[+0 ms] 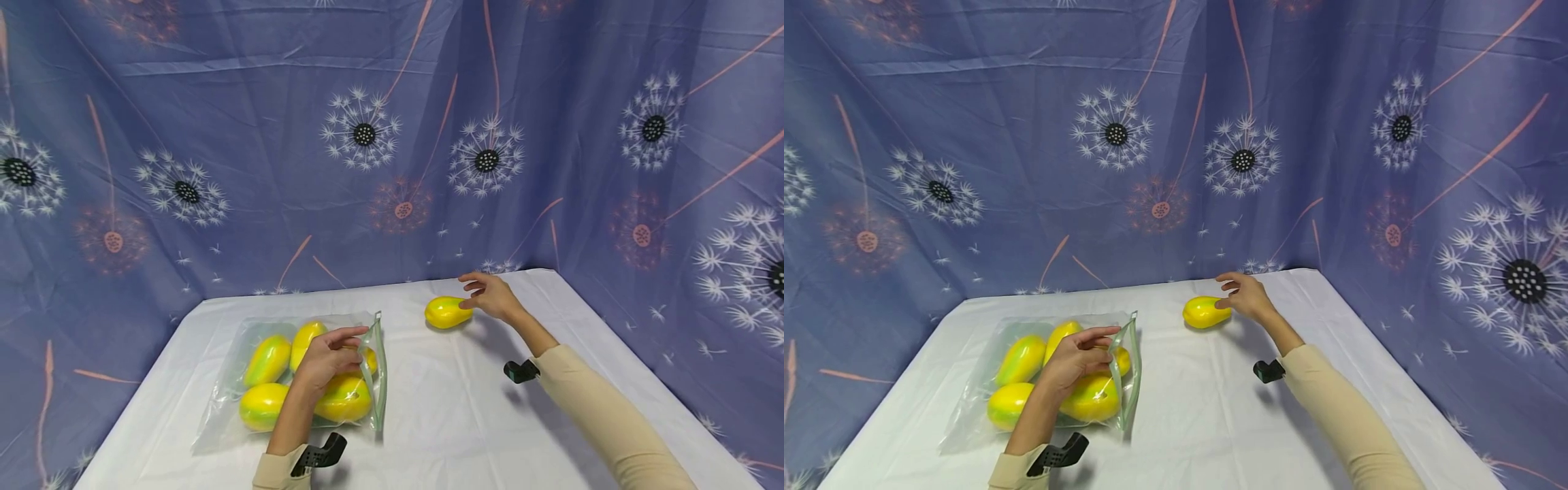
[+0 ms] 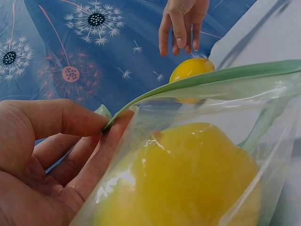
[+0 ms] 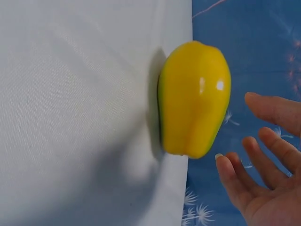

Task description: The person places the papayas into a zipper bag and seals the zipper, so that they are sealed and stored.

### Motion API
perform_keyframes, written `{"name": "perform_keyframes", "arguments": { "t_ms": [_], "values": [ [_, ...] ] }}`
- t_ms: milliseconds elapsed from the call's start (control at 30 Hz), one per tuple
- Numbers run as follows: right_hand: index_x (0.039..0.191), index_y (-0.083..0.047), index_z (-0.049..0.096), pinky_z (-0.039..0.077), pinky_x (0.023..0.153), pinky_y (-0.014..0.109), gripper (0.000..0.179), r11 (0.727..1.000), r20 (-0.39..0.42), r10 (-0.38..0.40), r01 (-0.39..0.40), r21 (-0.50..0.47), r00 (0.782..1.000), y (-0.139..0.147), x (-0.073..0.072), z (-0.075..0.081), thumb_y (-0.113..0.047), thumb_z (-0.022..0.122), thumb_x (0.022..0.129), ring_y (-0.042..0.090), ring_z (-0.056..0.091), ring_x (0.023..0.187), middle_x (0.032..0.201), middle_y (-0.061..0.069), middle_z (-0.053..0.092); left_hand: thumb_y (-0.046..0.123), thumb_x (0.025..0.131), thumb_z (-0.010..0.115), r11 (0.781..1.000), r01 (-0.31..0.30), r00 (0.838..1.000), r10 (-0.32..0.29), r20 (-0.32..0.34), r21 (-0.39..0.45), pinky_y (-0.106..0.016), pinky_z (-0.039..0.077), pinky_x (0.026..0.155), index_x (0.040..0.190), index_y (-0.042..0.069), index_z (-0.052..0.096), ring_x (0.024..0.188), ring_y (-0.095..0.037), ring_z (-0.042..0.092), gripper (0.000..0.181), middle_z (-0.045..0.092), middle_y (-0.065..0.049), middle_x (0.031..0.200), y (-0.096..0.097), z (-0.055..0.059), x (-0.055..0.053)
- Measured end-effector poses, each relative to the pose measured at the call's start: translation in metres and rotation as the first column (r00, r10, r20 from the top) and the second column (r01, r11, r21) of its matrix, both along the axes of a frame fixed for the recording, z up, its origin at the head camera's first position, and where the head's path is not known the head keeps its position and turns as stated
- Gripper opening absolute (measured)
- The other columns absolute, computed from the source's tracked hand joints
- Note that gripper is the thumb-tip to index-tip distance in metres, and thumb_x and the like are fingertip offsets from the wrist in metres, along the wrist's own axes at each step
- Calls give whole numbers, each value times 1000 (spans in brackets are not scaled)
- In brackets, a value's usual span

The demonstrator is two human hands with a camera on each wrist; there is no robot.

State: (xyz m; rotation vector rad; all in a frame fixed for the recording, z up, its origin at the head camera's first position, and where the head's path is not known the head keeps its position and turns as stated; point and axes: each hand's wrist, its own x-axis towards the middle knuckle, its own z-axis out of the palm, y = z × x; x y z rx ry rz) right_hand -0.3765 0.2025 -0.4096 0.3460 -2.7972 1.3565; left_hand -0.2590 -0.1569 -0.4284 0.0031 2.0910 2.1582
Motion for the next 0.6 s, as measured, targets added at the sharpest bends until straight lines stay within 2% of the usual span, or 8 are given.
{"name": "perform_keyframes", "arguments": {
  "t_ms": [333,600],
  "values": [
    [141,-5,58,50,105,53,66,1000,22,8,-7,-12,1000,11,-7,-15,-7,82,80,48,57,125,139,26,58,-11,81,69,1000,-2,1000,2,10,-5,-33,63,74,128,5,70,76,-21,67,51,64,-11,106,0,0,-1],
    [142,-7,57,47,107,55,66,999,84,10,-8,-33,996,12,-12,-24,-8,81,81,47,55,128,145,28,53,-11,80,68,1000,0,1000,0,6,-11,-33,63,75,129,5,70,77,-21,67,51,64,-11,107,-1,-1,-1]
  ]
}}
